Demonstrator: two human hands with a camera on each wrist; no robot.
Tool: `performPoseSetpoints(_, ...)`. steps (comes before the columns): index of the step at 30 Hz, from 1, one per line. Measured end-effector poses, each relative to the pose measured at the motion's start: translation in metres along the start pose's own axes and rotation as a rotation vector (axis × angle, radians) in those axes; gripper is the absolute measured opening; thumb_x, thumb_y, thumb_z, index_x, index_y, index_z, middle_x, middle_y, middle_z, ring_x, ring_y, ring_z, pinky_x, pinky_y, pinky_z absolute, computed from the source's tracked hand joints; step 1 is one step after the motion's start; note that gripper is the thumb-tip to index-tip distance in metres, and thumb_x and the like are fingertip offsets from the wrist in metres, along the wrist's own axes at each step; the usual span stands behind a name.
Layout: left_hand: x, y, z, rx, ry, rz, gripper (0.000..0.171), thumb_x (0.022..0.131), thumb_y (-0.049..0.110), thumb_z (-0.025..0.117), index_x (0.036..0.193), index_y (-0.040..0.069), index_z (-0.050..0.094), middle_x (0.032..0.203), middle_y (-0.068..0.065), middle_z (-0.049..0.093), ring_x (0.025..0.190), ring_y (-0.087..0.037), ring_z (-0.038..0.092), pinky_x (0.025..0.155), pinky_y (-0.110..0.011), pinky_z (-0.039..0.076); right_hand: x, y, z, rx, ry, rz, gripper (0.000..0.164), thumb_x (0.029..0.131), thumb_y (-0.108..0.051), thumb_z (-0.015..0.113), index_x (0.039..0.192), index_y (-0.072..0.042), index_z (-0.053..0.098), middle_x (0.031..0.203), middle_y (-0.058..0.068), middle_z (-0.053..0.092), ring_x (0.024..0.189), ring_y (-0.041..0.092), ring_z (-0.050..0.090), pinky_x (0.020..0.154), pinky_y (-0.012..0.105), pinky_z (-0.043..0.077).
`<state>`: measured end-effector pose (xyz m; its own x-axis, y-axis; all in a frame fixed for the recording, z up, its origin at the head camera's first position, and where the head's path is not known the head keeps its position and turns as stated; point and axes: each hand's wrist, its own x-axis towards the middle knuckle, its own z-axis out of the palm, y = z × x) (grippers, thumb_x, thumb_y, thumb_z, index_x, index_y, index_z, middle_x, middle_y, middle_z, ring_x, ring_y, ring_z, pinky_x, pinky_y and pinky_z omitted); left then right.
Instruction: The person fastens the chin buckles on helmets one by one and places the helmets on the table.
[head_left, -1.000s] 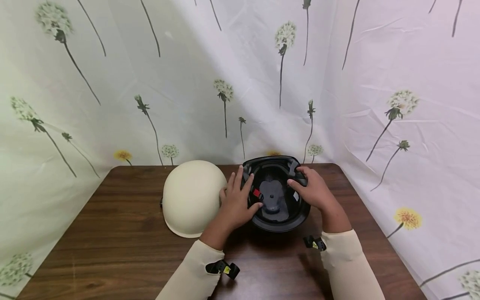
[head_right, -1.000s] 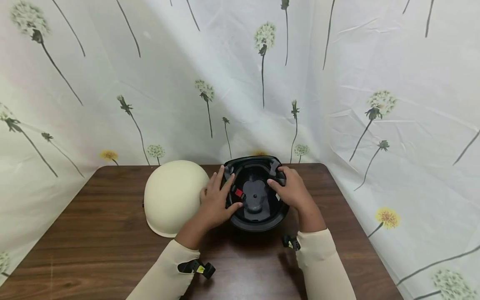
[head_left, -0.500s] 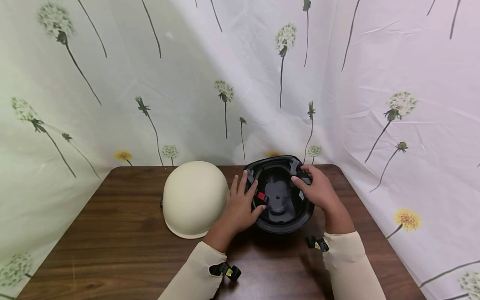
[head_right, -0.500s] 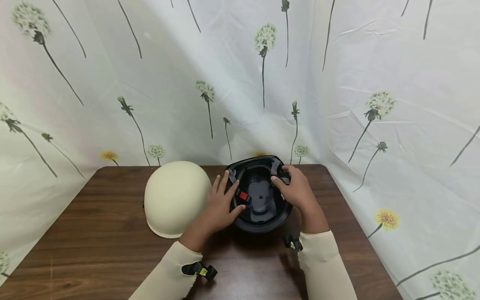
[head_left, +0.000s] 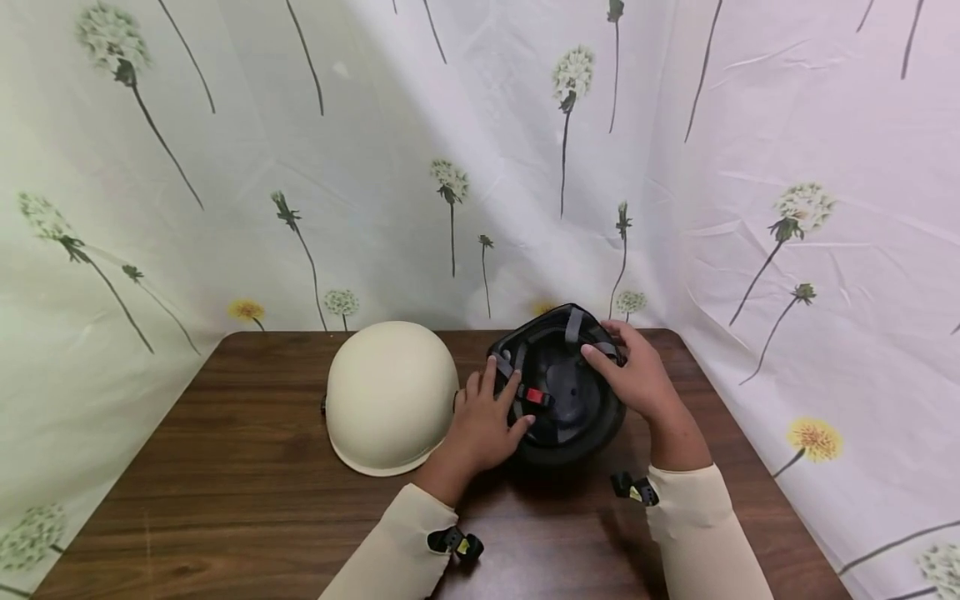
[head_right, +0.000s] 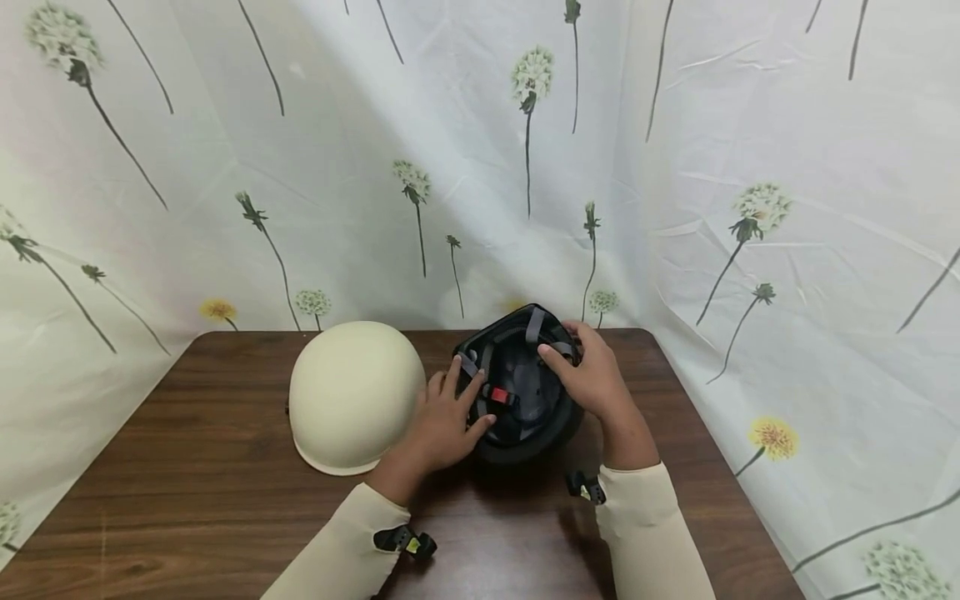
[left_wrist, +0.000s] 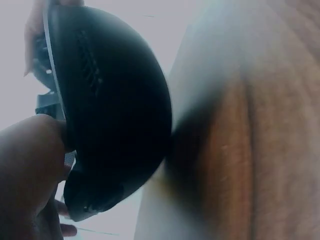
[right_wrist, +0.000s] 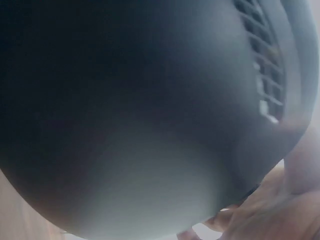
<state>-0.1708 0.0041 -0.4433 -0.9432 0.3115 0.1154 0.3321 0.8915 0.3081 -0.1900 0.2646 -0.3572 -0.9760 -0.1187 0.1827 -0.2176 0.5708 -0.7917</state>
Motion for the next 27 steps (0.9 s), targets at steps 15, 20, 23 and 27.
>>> performPoseSetpoints(15,0.002,0.006,0.030,-0.013,-0.032,-0.015,0.078,0.104,0.066,0.048,0.168,0.026,0.029,0.174,-0.019,0.014,0.153,-0.048,0.024,0.115,-0.067,0.028,-0.002,-0.007,0.010,-0.062,-0.020,-0.136,0.077,0.099,-0.052,0.071,0.162,-0.021,0.041,0.168,0.007,0.036,0.154,0.033,0.033,0.119,0.064,0.031)
performPoseSetpoints(20,0.005,0.002,0.032,-0.030,-0.069,-0.039,0.078,0.104,0.066,0.047,0.169,0.028,0.027,0.175,-0.017,0.012,0.155,-0.047,0.021,0.116,-0.067,0.026,-0.003,-0.014,0.022,-0.092,0.012,-0.180,0.077,0.100,-0.053,0.068,0.164,-0.024,0.039,0.169,0.007,0.035,0.157,0.033,0.028,0.120,0.065,0.028)
performPoseSetpoints(23,0.004,0.001,0.030,-0.061,-0.081,-0.045,0.080,0.104,0.063,0.050,0.169,0.024,0.025,0.175,-0.017,0.013,0.155,-0.047,0.020,0.115,-0.066,0.026,-0.005,-0.018,0.028,-0.110,0.030,-0.201,0.078,0.099,-0.056,0.067,0.164,-0.023,0.038,0.169,0.006,0.035,0.157,0.033,0.028,0.121,0.065,0.027)
performPoseSetpoints(27,0.003,0.001,0.019,-0.103,-0.073,-0.033,0.084,0.104,0.056,0.058,0.169,0.018,0.023,0.173,-0.022,0.015,0.155,-0.049,0.018,0.116,-0.068,0.026,-0.006,-0.021,0.033,-0.128,0.048,-0.200,0.079,0.099,-0.058,0.067,0.164,-0.024,0.038,0.169,0.002,0.036,0.158,0.032,0.027,0.121,0.065,0.027)
